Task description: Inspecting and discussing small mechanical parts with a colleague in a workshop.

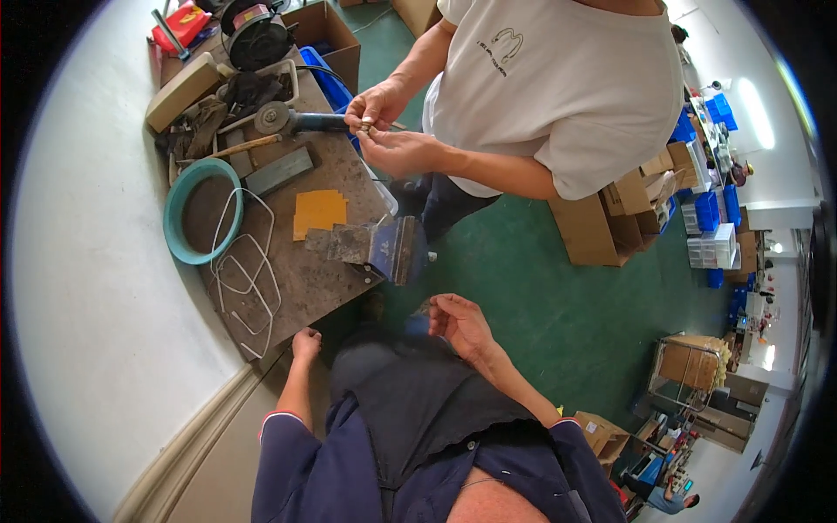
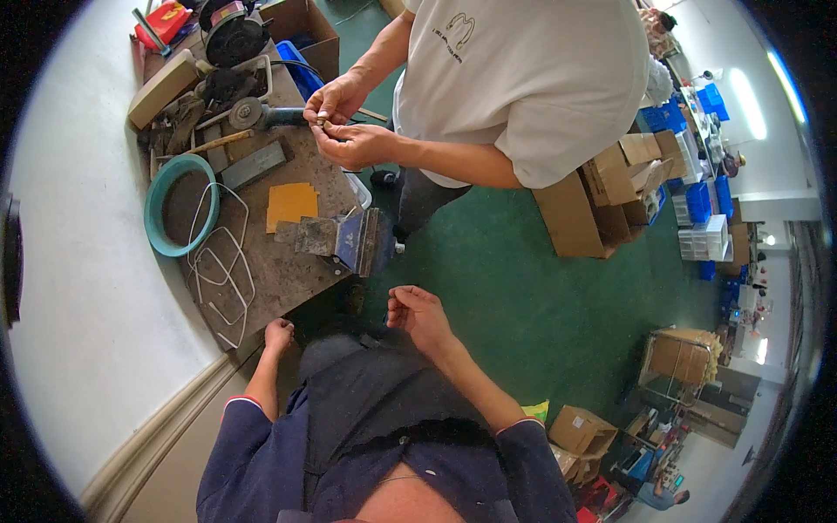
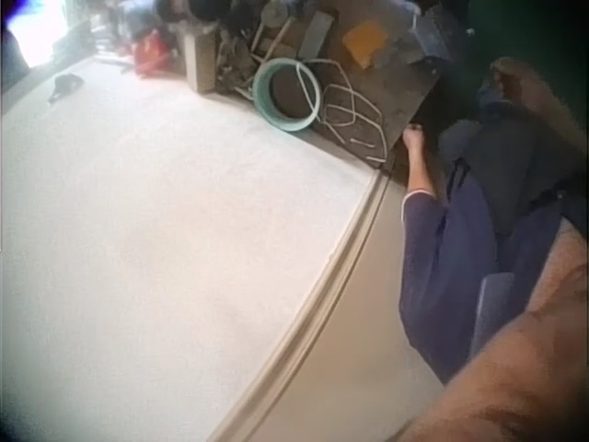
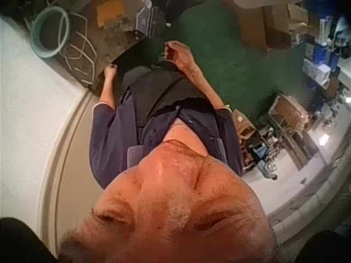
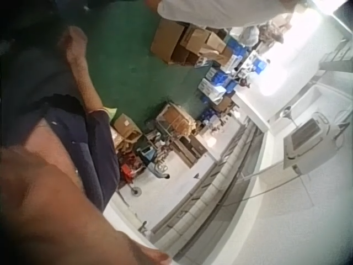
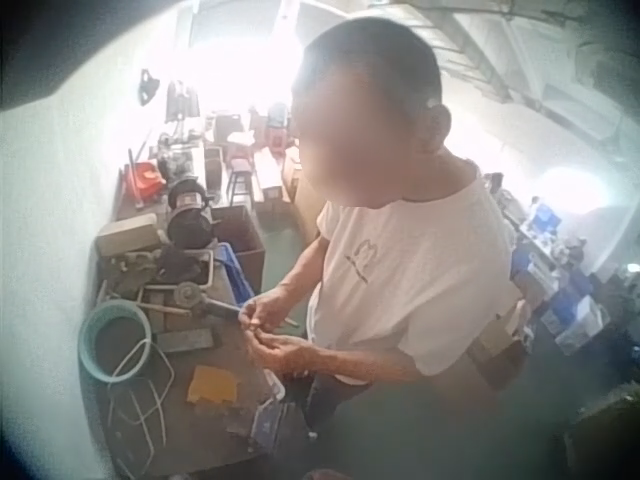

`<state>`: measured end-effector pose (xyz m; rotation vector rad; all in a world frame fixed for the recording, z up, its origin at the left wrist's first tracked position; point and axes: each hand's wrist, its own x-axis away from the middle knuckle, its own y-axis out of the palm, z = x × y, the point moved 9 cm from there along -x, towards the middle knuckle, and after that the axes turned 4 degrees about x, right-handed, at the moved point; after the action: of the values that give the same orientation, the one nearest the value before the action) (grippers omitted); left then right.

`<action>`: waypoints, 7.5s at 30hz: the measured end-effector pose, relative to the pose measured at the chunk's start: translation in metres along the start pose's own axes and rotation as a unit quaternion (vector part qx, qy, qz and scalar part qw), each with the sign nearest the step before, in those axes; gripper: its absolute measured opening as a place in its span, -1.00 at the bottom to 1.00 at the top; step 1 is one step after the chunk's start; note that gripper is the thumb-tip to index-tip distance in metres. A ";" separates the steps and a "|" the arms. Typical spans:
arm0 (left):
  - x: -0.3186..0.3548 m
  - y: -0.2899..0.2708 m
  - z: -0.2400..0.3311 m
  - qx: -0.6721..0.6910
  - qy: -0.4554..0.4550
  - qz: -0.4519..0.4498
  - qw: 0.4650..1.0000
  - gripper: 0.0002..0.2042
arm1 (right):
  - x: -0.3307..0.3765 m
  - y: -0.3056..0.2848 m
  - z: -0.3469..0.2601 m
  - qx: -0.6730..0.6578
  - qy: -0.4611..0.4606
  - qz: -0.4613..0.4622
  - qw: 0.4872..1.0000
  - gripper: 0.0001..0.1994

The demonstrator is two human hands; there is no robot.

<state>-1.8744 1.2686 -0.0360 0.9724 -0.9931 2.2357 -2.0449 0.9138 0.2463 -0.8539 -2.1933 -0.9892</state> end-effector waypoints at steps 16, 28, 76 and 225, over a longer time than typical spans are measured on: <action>0.077 0.071 0.047 -0.042 -0.040 0.013 0.998 -0.76 | -0.008 -0.066 -0.065 0.033 0.015 -0.051 0.998 -0.83; 0.051 0.070 0.058 -0.119 0.042 -0.012 0.992 -0.73 | -0.023 -0.063 -0.081 -0.012 -0.020 -0.024 0.999 -0.85; 0.266 -0.008 0.141 -0.423 0.016 -0.500 0.755 -0.46 | -0.038 0.003 -0.051 0.007 0.002 -0.041 0.999 -0.84; 0.165 0.354 1.100 0.188 0.514 -0.586 0.598 -0.59 | -0.426 -0.348 -0.689 -0.015 0.018 0.053 0.998 -0.90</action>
<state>-1.7707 0.2208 0.4686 0.1149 0.5999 1.3018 -1.8715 0.0524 0.1778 -0.9496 -2.0851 -0.9808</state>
